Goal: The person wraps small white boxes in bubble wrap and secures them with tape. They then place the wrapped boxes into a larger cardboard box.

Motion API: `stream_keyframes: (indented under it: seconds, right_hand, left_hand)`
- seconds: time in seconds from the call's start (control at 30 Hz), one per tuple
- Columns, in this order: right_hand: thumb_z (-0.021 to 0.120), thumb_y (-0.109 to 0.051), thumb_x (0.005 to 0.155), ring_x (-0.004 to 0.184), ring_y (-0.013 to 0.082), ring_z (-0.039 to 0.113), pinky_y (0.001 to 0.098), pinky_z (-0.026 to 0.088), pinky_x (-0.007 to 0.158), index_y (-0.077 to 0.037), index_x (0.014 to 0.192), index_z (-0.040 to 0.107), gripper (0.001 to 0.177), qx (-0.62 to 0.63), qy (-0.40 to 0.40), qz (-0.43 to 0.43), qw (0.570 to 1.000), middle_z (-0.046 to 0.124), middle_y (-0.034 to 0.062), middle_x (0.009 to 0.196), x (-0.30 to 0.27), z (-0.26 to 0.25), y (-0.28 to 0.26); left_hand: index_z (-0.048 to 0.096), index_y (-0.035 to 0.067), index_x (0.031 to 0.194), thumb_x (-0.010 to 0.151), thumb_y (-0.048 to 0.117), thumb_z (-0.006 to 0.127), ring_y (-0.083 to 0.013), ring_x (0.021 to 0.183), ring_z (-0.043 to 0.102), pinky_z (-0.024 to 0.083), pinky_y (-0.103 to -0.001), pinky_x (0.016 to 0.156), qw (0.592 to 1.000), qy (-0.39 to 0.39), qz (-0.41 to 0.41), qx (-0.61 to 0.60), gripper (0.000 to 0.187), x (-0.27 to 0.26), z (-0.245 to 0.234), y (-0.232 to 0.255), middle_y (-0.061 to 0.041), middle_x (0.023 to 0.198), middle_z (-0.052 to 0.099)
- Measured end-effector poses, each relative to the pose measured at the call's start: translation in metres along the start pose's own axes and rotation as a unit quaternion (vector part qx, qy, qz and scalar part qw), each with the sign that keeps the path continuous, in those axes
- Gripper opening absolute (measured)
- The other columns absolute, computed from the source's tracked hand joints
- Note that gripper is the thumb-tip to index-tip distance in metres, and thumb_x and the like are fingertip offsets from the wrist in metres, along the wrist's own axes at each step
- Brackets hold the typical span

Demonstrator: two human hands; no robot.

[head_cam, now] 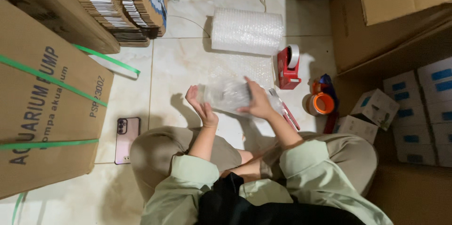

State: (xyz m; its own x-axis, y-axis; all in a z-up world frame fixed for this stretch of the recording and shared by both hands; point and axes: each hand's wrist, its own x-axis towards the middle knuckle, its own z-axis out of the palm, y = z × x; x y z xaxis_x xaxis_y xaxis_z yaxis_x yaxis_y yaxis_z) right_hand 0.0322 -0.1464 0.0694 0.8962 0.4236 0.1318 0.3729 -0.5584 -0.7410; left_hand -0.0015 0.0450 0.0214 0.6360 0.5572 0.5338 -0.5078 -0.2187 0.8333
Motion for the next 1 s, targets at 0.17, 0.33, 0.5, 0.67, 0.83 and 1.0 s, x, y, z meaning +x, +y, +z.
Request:
stream_keyframes:
  seconds: [0.17, 0.33, 0.5, 0.67, 0.83, 1.0]
  right_hand:
    - [0.078, 0.0, 0.065, 0.138, 0.0328, 0.024, 0.0461, 0.017, 0.116, -0.003, 0.148, 0.015, 0.104, 0.359, 0.031, 0.161, 0.919, 0.031, 0.0211, 0.146, -0.049, 0.011, 0.075]
    - [0.071, 0.012, 0.066, 0.136, 0.0302, 0.032, 0.046, 0.028, 0.111, -0.013, 0.148, 0.024, 0.097, 0.457, 0.04, 0.21, 0.863, 0.036, 0.0138, 0.147, -0.064, 0.016, 0.066]
    - [0.055, 0.01, 0.054, 0.136, 0.0288, 0.029, 0.0447, 0.028, 0.111, -0.014, 0.149, 0.016, 0.106, 0.516, 0.101, 0.074, 0.847, 0.029, 0.0136, 0.149, -0.066, -0.002, 0.035]
    - [0.071, -0.017, 0.064, 0.107, 0.0228, 0.043, 0.0377, 0.03, 0.096, -0.011, 0.123, 0.047, 0.063, 0.291, 0.258, -0.009, 0.921, 0.047, 0.0046, 0.115, -0.062, -0.045, -0.006]
    - [0.07, -0.007, 0.069, 0.069, 0.018, 0.064, 0.0288, 0.051, 0.069, -0.02, 0.08, 0.072, 0.016, -0.008, 0.177, 0.045, 0.983, 0.066, -0.003, 0.075, -0.064, -0.042, -0.016]
    - [0.07, -0.021, 0.071, 0.11, 0.0288, 0.059, 0.0454, 0.052, 0.086, -0.022, 0.109, 0.062, 0.039, -0.207, -0.125, 0.15, 0.959, 0.063, 0.0047, 0.116, -0.053, -0.041, -0.042]
  left_hand:
    - [0.004, 0.0, 0.146, 0.066, 0.055, 0.07, -0.0316, 0.135, 0.013, 0.01, -0.044, 0.116, 0.95, -0.291, -0.11, -0.038, 0.117, -0.043, 0.014, -0.023, -0.023, 0.148, 0.011]
    - [-0.004, 0.009, 0.149, 0.05, 0.038, 0.089, -0.0417, 0.136, 0.027, 0.025, -0.047, 0.114, 0.903, -0.393, -0.164, 0.061, 0.139, -0.048, 0.021, -0.017, -0.028, 0.148, 0.02]
    - [-0.001, 0.006, 0.146, 0.045, 0.032, 0.092, -0.0466, 0.131, 0.032, 0.028, -0.051, 0.112, 0.906, -0.374, -0.182, 0.08, 0.139, -0.05, 0.018, -0.009, -0.033, 0.143, 0.027]
    - [0.011, 0.005, 0.144, 0.044, 0.029, 0.092, -0.0435, 0.126, 0.041, 0.033, -0.049, 0.11, 0.898, -0.396, -0.157, 0.112, 0.131, -0.05, 0.019, -0.003, -0.028, 0.137, 0.037]
    - [0.019, 0.015, 0.144, 0.042, 0.023, 0.087, -0.04, 0.119, 0.05, 0.038, -0.049, 0.106, 0.873, -0.447, -0.134, 0.142, 0.122, -0.06, 0.019, -0.013, -0.018, 0.129, 0.051]
    - [0.023, 0.016, 0.139, 0.041, 0.03, 0.088, -0.0337, 0.115, 0.053, 0.04, -0.045, 0.103, 0.88, -0.449, -0.04, 0.149, 0.119, -0.068, 0.019, -0.033, -0.009, 0.126, 0.055]
